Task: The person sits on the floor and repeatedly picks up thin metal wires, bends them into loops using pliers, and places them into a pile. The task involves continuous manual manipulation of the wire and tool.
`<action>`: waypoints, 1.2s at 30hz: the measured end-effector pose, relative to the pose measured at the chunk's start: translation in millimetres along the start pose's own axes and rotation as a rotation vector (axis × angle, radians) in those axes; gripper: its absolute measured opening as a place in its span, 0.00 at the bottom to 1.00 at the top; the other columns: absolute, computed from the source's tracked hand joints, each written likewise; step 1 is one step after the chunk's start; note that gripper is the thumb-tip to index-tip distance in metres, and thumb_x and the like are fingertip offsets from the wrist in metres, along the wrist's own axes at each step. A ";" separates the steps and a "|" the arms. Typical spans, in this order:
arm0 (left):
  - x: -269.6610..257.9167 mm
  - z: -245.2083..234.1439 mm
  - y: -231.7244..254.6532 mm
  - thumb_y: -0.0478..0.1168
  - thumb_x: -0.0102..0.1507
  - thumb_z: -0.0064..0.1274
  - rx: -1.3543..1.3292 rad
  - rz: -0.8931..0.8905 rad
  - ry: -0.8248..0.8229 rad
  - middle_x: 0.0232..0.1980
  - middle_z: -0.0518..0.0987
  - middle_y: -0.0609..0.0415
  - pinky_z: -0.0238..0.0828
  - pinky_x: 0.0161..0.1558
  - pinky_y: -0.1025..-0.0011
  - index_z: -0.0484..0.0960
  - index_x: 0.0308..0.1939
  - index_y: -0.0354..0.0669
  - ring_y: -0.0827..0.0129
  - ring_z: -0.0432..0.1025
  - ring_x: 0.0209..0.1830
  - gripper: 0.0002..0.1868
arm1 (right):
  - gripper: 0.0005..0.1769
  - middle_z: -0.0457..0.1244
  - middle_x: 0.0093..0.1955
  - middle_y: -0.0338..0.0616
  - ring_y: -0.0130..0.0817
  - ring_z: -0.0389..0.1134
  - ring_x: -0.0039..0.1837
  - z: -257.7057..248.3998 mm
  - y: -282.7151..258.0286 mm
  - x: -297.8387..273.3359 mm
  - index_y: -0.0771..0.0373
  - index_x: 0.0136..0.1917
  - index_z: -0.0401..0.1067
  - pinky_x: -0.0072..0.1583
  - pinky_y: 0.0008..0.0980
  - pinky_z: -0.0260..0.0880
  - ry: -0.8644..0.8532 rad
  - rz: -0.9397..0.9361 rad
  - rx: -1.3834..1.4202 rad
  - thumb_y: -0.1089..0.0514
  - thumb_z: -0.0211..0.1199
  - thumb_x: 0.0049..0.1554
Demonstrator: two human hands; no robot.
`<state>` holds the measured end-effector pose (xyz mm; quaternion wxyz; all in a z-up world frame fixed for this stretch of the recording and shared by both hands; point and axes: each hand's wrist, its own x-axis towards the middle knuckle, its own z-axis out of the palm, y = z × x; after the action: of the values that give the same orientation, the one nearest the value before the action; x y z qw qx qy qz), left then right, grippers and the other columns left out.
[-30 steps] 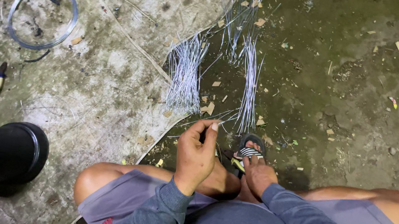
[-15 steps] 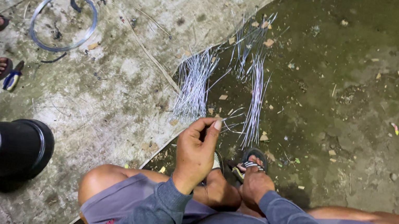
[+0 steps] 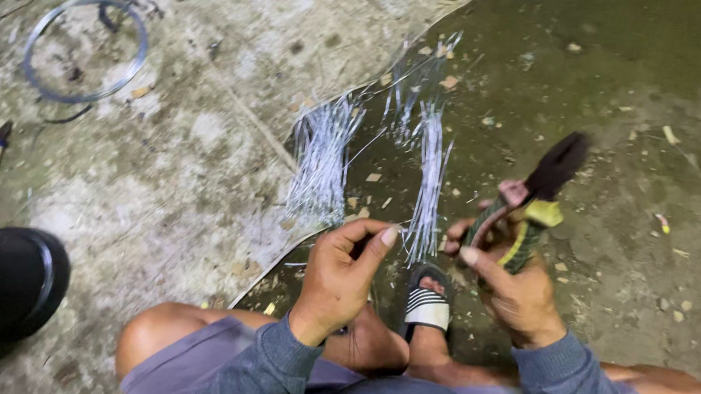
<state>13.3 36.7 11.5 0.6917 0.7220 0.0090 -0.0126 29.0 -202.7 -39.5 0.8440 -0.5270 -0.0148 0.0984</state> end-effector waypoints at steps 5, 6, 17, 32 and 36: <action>1.8 13.3 5.9 0.42 0.70 0.54 -0.031 -0.081 -0.129 0.26 0.70 0.67 0.54 0.26 0.79 0.86 0.45 0.34 0.84 0.58 0.26 0.13 | 0.32 0.64 0.55 0.46 0.37 0.69 0.57 34.6 -44.7 1.8 0.64 0.73 0.55 0.61 0.40 0.72 -0.073 -0.205 -0.191 0.69 0.63 0.59; 1.6 13.3 7.7 0.42 0.69 0.55 -0.011 -0.095 -0.139 0.24 0.68 0.66 0.53 0.25 0.78 0.86 0.45 0.34 0.83 0.57 0.25 0.13 | 0.32 0.63 0.55 0.44 0.36 0.68 0.56 38.7 -47.6 1.2 0.63 0.72 0.55 0.59 0.40 0.72 -0.100 -0.233 -0.267 0.68 0.63 0.59; -13.4 -2.5 1.6 0.37 0.68 0.53 0.501 0.552 -0.395 0.42 0.83 0.48 0.73 0.36 0.66 0.84 0.50 0.40 0.56 0.79 0.37 0.09 | 0.34 0.63 0.50 0.53 0.39 0.66 0.49 14.8 -78.8 -8.3 0.68 0.74 0.57 0.52 0.38 0.70 -0.196 0.184 0.216 0.69 0.59 0.55; -4.3 -2.2 -21.8 0.39 0.72 0.44 -0.482 -0.292 -0.110 0.28 0.63 0.68 0.49 0.21 0.83 0.71 0.73 0.43 0.86 0.52 0.20 0.24 | 0.20 0.65 0.41 0.50 0.39 0.68 0.43 -2.5 -27.6 -34.1 0.66 0.57 0.64 0.47 0.38 0.69 0.361 -0.074 -1.127 0.57 0.68 0.57; 4.0 -2.0 -17.3 0.42 0.73 0.42 -0.500 -0.286 -0.121 0.30 0.66 0.66 0.51 0.23 0.84 0.70 0.74 0.46 0.85 0.53 0.22 0.25 | 0.11 0.69 0.50 0.49 0.46 0.73 0.49 6.9 12.3 -43.7 0.63 0.48 0.73 0.50 0.40 0.72 0.271 -0.297 -1.281 0.63 0.65 0.49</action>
<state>16.7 39.5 -5.9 0.8387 0.5184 0.0721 -0.1506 -16.6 -199.3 -43.9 0.3634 -0.9239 -0.0365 -0.1139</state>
